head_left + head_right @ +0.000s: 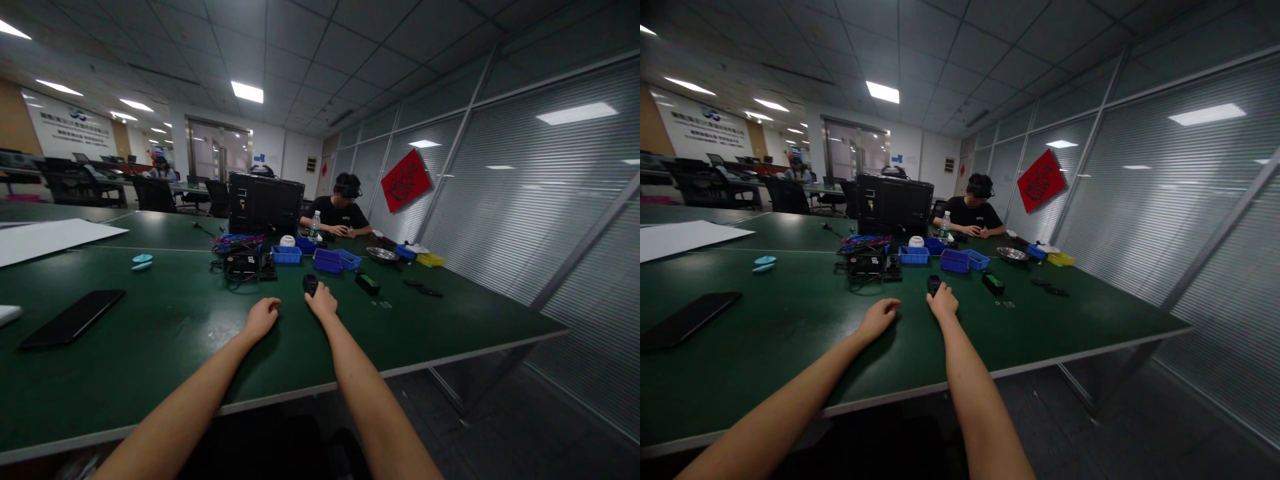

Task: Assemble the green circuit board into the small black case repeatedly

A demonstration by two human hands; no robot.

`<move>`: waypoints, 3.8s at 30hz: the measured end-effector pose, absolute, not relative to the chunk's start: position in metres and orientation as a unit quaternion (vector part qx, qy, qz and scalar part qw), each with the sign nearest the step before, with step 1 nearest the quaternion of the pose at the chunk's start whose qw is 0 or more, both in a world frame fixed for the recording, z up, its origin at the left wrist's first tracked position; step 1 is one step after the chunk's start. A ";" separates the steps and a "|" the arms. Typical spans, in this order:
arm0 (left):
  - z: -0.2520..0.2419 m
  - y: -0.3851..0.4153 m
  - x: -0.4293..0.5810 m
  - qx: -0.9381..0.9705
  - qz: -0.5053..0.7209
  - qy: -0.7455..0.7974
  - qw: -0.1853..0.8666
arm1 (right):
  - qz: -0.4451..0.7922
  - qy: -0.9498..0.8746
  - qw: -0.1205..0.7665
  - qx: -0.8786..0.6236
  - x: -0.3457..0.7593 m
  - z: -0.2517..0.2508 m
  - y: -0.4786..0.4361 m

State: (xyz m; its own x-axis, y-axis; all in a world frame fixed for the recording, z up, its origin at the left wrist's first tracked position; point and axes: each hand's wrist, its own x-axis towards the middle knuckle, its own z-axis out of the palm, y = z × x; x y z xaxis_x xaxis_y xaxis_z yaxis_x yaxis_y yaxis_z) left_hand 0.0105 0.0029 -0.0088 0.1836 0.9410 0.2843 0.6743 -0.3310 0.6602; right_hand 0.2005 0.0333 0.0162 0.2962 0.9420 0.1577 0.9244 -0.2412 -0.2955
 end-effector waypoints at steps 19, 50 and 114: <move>-0.007 0.001 0.012 0.736 0.338 0.550 0.205 | 0.023 -0.608 0.168 -0.775 0.197 0.015 0.032; -0.007 0.002 0.011 0.743 0.337 0.544 0.197 | 0.005 -0.599 0.206 -0.774 0.198 0.012 0.036; -0.008 0.001 0.012 0.745 0.332 0.547 0.187 | 0.012 -0.613 0.175 -0.770 0.198 0.013 0.029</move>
State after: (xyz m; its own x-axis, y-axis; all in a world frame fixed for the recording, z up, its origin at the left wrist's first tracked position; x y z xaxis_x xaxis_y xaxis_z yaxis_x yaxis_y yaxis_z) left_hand 0.0119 0.0015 -0.0084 0.1804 0.9397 0.2904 0.6908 -0.3312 0.6428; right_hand 0.1981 0.0288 0.0129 0.2481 0.9484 0.1972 0.9403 -0.1869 -0.2843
